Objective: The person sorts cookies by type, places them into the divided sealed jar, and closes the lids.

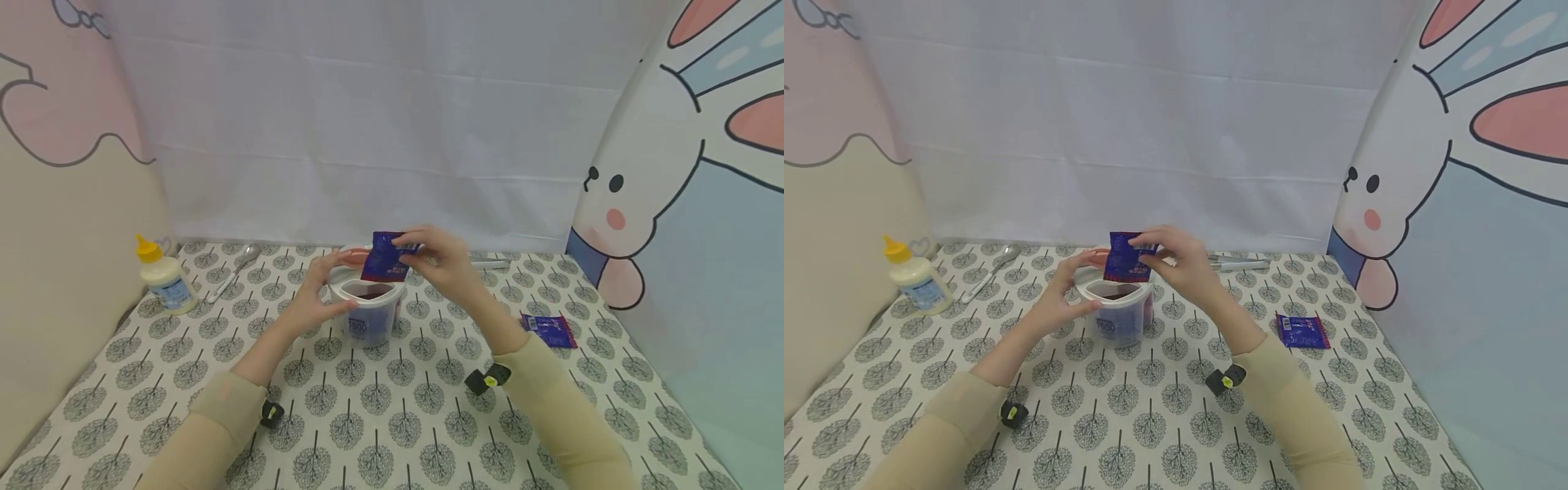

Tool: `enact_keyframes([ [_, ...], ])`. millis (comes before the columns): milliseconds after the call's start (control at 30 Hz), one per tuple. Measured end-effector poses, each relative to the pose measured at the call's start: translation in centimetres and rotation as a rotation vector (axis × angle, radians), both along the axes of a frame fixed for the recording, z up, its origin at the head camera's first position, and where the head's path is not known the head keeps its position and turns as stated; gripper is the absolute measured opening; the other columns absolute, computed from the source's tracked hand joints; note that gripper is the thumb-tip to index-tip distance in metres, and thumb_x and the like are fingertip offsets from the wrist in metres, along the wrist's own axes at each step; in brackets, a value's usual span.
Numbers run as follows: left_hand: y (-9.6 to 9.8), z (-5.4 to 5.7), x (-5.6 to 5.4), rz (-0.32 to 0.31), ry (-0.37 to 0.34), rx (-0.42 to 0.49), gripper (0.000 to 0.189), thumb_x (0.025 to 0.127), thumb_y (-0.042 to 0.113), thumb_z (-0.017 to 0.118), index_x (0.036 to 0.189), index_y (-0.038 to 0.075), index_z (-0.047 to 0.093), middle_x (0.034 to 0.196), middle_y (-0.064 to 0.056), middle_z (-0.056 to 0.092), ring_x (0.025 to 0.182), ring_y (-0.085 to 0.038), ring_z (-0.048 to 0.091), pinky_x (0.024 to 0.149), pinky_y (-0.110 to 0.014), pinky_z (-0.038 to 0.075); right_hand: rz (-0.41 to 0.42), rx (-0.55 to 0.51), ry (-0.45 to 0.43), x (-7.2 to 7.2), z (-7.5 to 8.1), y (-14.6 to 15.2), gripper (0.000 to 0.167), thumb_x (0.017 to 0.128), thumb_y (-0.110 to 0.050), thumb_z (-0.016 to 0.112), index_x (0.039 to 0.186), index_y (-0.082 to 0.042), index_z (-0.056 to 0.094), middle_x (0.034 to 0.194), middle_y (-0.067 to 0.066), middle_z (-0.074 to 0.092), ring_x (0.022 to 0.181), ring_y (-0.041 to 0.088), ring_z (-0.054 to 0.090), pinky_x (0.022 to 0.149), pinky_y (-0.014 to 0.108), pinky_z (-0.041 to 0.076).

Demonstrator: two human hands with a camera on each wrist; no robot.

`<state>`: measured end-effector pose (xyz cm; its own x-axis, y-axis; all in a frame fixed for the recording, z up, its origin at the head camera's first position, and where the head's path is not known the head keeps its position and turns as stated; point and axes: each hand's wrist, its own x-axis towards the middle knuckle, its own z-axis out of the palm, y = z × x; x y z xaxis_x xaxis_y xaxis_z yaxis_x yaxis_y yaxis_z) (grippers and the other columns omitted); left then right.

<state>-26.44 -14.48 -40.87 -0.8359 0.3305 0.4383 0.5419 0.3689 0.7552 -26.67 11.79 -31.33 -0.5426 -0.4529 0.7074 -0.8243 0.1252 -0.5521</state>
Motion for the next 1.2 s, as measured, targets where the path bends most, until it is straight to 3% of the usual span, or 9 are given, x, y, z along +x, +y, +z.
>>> enact_keyframes([
  [100,0.1,0.4,0.3,-0.006,-0.01,0.008,0.089,0.075,0.018,0.079,0.146,0.032,0.028,0.144,-0.003,0.035,0.139,-0.025,0.02,0.107,-0.062,0.025,0.001,0.009,0.014,-0.4,-0.8,-0.8,0.03,0.076,0.014,0.067,0.104,0.005,0.064,0.109,0.02,0.063,0.097,0.022,0.062,0.073,0.032,0.058],
  [200,0.4,1.6,1.1,-0.024,-0.015,0.02,0.087,0.075,0.014,0.078,0.147,0.025,0.029,0.143,-0.006,0.035,0.139,-0.027,0.021,0.108,-0.064,0.022,0.007,0.031,0.039,-0.9,-1.8,-1.4,0.031,0.076,0.014,0.067,0.106,0.005,0.064,0.108,0.02,0.063,0.097,0.028,0.061,0.072,0.033,0.058],
  [300,0.6,2.3,1.7,-0.038,0.004,0.018,0.084,0.076,0.013,0.077,0.146,0.019,0.031,0.143,-0.009,0.037,0.136,-0.03,0.024,0.105,-0.063,0.029,0.002,0.068,0.086,-1.1,-2.8,-1.6,0.033,0.077,0.01,0.069,0.108,0.001,0.065,0.109,0.016,0.064,0.097,0.027,0.061,0.074,0.028,0.058],
  [467,0.3,1.0,0.8,-0.028,0.034,0.013,0.086,0.075,0.015,0.079,0.145,0.026,0.031,0.141,-0.006,0.039,0.136,-0.026,0.024,0.101,-0.06,0.034,-0.002,0.128,0.199,-1.4,-4.1,-1.8,0.032,0.079,0.003,0.07,0.11,-0.005,0.066,0.108,0.009,0.065,0.098,0.02,0.059,0.082,0.024,0.054],
  [567,0.1,0.2,0.1,-0.013,0.027,0.003,0.087,0.074,0.021,0.079,0.145,0.033,0.03,0.147,-0.005,0.031,0.139,-0.025,0.021,0.103,-0.061,0.033,-0.006,0.158,0.256,-1.3,-4.7,-1.8,0.028,0.081,-0.002,0.07,0.109,-0.007,0.067,0.108,0.007,0.067,0.102,0.021,0.056,0.093,0.032,0.049],
  [700,0.0,-0.2,0.0,0.001,0.002,-0.007,0.087,0.075,0.027,0.078,0.145,0.039,0.028,0.154,-0.003,0.02,0.139,-0.031,0.021,0.102,-0.065,0.032,-0.015,0.222,0.284,-1.0,-5.3,-1.6,0.025,0.083,-0.009,0.068,0.108,-0.009,0.068,0.11,0.007,0.068,0.109,0.023,0.053,0.107,0.042,0.037],
  [1000,0.1,-0.1,0.1,0.024,-0.031,-0.018,0.086,0.076,0.03,0.078,0.145,0.041,0.028,0.156,0.0,0.016,0.134,-0.034,0.029,0.1,-0.061,0.037,-0.044,0.347,0.316,-0.6,-6.3,-1.1,0.024,0.085,-0.017,0.067,0.108,-0.014,0.069,0.114,0.004,0.068,0.108,0.022,0.053,0.097,0.041,0.04],
  [1200,0.1,-0.1,0.2,0.027,-0.025,-0.023,0.087,0.075,0.031,0.078,0.145,0.042,0.027,0.156,-0.004,0.015,0.135,-0.034,0.029,0.102,-0.057,0.038,0.003,0.359,0.282,-0.4,-6.1,-0.6,0.026,0.085,-0.017,0.068,0.11,-0.013,0.068,0.12,0.006,0.064,0.113,0.024,0.052,0.104,0.042,0.037],
])
